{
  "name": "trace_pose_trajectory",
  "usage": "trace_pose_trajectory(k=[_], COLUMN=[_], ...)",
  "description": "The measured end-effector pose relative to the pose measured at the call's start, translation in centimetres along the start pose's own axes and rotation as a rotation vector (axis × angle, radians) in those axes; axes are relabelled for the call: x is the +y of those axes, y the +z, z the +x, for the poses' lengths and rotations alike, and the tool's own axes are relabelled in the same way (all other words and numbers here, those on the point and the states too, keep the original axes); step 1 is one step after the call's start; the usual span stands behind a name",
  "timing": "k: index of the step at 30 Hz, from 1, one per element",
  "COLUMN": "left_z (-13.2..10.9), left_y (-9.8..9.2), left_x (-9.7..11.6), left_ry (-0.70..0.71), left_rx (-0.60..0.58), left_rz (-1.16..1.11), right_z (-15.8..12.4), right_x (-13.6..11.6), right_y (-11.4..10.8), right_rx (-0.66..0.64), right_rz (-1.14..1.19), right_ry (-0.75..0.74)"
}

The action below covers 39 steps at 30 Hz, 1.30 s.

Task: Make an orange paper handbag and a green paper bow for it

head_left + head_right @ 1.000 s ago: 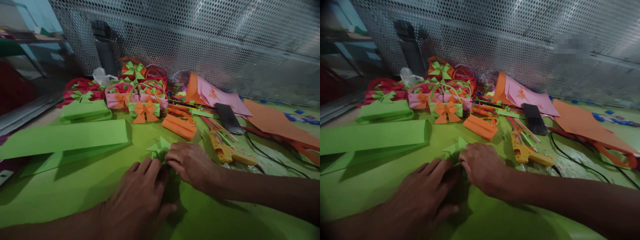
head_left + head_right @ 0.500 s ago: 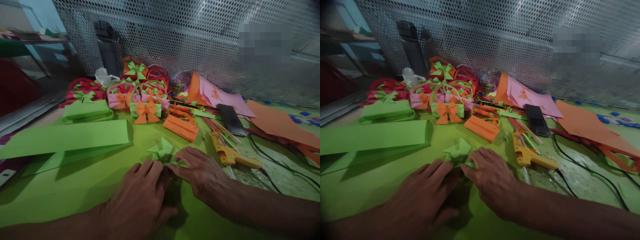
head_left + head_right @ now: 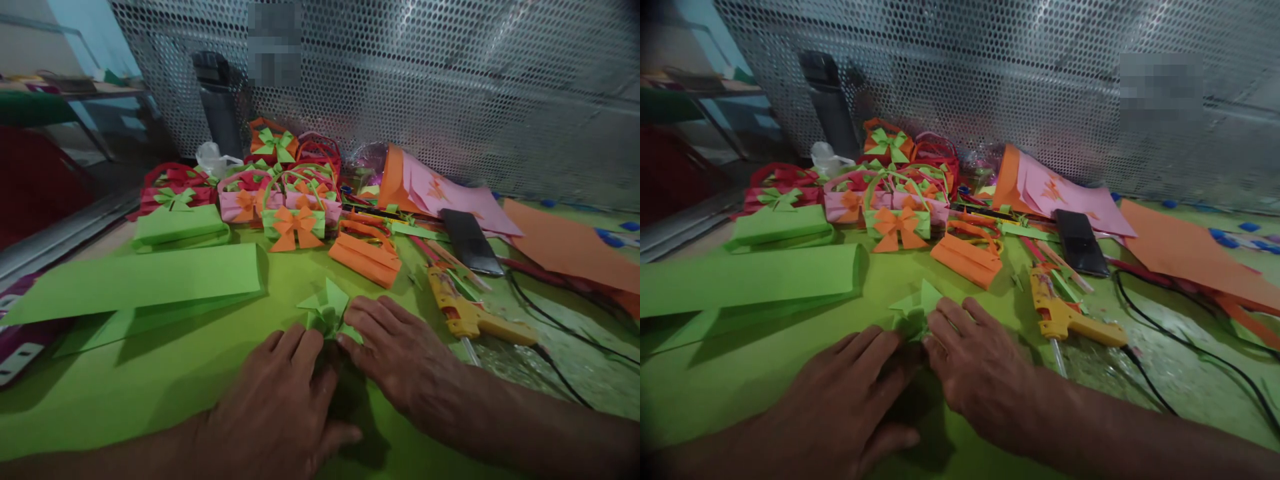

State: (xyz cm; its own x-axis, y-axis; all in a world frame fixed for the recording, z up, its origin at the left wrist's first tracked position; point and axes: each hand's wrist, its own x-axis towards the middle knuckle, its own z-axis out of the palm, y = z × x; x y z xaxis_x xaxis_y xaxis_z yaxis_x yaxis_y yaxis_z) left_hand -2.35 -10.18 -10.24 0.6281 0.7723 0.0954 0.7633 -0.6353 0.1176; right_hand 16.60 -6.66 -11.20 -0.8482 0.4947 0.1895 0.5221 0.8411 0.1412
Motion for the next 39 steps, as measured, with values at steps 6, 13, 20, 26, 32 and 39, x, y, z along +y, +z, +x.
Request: trace_pose_trajectory(k=[6,13,20,26,32,39], left_z=[-0.5,-1.0,-0.8,-0.6,-0.5,-0.6], left_y=[0.8,0.7,0.7,0.3,0.6,0.5], left_x=[0.0,0.4,0.5,0.3,0.2,0.3], left_ry=[0.074,0.090,0.112,0.113,0.096,0.120], left_rx=[0.168,0.195,0.193,0.213,0.198,0.205], left_rz=[0.077,0.123,0.126,0.137,0.091,0.091], right_z=[0.1,0.1,0.1,-0.1,-0.1,-0.3], right_x=[-0.2,-0.5,-0.2,0.0,0.6,-0.4], right_y=[-0.2,0.2,0.0,-0.3,-0.6,-0.3], right_rx=[0.004,0.011,-0.068,-0.052,-0.087,-0.013], right_rz=[0.025,0.040,0.131,0.203,0.211,-0.005], right_ry=[0.000,0.008,0.066,0.123,0.188,0.049])
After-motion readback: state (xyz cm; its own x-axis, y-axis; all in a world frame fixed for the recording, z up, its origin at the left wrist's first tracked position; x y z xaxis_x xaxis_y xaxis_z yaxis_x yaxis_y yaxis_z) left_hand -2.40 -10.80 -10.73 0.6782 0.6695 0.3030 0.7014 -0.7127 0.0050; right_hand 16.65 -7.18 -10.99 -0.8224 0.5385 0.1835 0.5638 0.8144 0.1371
